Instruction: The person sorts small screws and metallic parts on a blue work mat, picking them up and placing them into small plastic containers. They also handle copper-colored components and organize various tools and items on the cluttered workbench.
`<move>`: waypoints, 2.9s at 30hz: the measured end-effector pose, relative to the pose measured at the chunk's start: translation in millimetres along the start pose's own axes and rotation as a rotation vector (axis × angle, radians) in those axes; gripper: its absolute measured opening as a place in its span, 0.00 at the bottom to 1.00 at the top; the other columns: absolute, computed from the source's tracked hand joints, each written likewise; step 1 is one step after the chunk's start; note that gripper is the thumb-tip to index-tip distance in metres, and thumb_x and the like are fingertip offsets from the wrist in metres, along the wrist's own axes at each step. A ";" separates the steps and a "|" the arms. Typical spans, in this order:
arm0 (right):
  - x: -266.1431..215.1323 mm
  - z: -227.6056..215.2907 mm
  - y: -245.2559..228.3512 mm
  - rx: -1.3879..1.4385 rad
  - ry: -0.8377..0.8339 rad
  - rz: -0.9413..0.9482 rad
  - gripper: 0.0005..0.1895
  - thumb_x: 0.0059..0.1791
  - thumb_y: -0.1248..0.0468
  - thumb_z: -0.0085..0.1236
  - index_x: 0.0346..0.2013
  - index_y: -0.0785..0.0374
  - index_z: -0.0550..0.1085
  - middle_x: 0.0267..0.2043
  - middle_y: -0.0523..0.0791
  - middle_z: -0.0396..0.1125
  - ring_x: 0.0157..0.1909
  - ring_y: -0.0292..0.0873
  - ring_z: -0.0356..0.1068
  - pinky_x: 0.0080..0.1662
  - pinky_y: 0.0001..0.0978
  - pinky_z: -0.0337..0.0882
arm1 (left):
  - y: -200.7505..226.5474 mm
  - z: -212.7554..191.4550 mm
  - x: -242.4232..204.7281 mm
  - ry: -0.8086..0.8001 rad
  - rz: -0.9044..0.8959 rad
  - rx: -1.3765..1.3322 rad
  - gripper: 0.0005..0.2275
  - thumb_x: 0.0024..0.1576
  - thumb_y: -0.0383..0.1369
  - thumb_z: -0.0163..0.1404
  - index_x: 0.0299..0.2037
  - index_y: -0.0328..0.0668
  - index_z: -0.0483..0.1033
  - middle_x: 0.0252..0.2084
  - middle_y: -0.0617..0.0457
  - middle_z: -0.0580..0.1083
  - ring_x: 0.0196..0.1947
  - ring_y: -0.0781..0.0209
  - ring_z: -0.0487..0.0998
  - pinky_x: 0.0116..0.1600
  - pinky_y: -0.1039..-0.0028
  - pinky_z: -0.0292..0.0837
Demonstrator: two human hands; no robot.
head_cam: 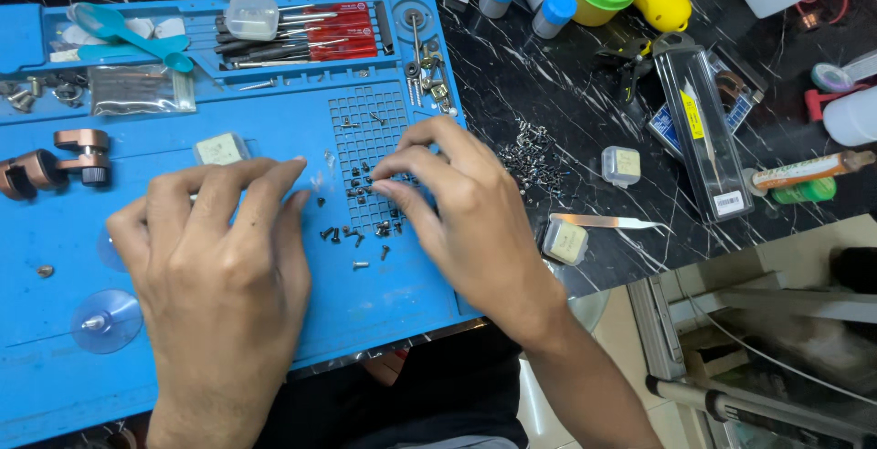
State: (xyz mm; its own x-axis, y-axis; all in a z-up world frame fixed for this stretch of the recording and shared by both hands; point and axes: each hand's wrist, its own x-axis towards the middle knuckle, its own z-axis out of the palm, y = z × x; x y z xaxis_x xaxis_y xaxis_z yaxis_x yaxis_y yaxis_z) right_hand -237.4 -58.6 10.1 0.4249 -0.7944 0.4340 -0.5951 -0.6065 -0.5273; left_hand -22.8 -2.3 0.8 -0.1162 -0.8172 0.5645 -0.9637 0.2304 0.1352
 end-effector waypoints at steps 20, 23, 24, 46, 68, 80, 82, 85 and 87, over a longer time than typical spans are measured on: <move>-30.9 -27.2 -19.7 0.101 0.153 0.078 0.02 0.62 0.70 0.64 0.48 0.65 0.82 0.47 0.48 0.78 0.47 0.45 0.75 0.45 0.34 0.71 | 7.3 25.6 14.2 -0.083 0.014 -0.082 0.03 0.68 0.31 0.68 0.50 0.50 0.91 0.41 0.57 0.87 0.45 0.45 0.79 0.54 0.50 0.62; -34.2 -26.6 -22.4 0.110 0.109 0.066 0.02 0.61 0.70 0.65 0.48 0.64 0.82 0.46 0.47 0.79 0.47 0.45 0.75 0.47 0.35 0.72 | 10.0 17.8 14.4 -0.021 0.006 -0.148 0.05 0.69 0.28 0.69 0.52 0.46 0.89 0.43 0.56 0.87 0.45 0.47 0.79 0.55 0.52 0.61; -36.6 -26.5 -23.2 0.107 0.087 0.071 0.02 0.61 0.69 0.65 0.48 0.64 0.82 0.48 0.47 0.81 0.50 0.47 0.78 0.49 0.36 0.74 | 11.3 14.3 13.6 0.013 -0.013 -0.200 0.06 0.70 0.26 0.70 0.53 0.44 0.89 0.46 0.56 0.87 0.46 0.48 0.80 0.56 0.53 0.60; -67.6 -2.6 -5.0 0.161 0.283 0.247 0.14 0.65 0.63 0.52 0.62 0.64 0.78 0.53 0.49 0.76 0.48 0.42 0.79 0.55 0.33 0.79 | 48.9 24.8 6.3 0.098 0.212 -0.337 0.04 0.70 0.37 0.64 0.50 0.50 0.86 0.47 0.61 0.86 0.46 0.55 0.82 0.56 0.60 0.66; -67.7 -6.2 -7.8 0.186 0.223 0.321 0.11 0.64 0.65 0.55 0.58 0.64 0.80 0.53 0.47 0.79 0.51 0.41 0.78 0.53 0.32 0.76 | 12.2 -15.0 -8.8 0.002 -0.162 -0.489 0.05 0.69 0.25 0.64 0.51 0.42 0.91 0.63 0.42 0.82 0.58 0.40 0.76 0.63 0.52 0.73; -67.3 -7.1 -6.6 0.107 0.163 0.332 0.08 0.63 0.65 0.60 0.55 0.62 0.81 0.52 0.45 0.78 0.51 0.41 0.72 0.53 0.33 0.73 | 15.0 3.3 -6.5 -0.054 -0.103 -0.344 0.02 0.63 0.34 0.69 0.39 0.49 0.92 0.64 0.49 0.81 0.64 0.37 0.75 0.60 0.43 0.68; -66.9 -6.8 -6.6 0.100 0.157 0.320 0.08 0.63 0.65 0.60 0.55 0.62 0.81 0.52 0.45 0.78 0.50 0.42 0.72 0.53 0.33 0.73 | 17.1 3.3 -4.9 -0.062 -0.100 -0.334 0.02 0.62 0.33 0.70 0.38 0.48 0.92 0.63 0.49 0.81 0.64 0.36 0.75 0.59 0.42 0.68; -67.6 -6.7 -6.7 0.100 0.147 0.321 0.08 0.63 0.64 0.60 0.55 0.62 0.81 0.51 0.46 0.78 0.50 0.42 0.72 0.54 0.34 0.74 | 23.0 2.1 -1.6 -0.072 -0.109 -0.317 0.04 0.64 0.32 0.67 0.37 0.45 0.88 0.61 0.48 0.81 0.63 0.38 0.76 0.58 0.44 0.68; -67.4 -6.5 -6.5 0.102 0.155 0.317 0.08 0.62 0.65 0.60 0.55 0.62 0.81 0.51 0.46 0.78 0.50 0.42 0.72 0.54 0.34 0.74 | 28.8 0.9 3.2 0.049 -0.238 -0.572 0.02 0.65 0.29 0.67 0.40 0.44 0.90 0.59 0.47 0.81 0.60 0.41 0.77 0.61 0.53 0.75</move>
State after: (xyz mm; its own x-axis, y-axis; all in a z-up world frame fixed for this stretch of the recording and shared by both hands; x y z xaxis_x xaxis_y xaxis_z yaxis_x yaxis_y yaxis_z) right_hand -266.6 -0.9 -11.0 0.1175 -0.9335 0.3388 -0.6064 -0.3376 -0.7199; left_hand -51.1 1.3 5.8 0.1107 -0.8589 0.5001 -0.6786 0.3023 0.6694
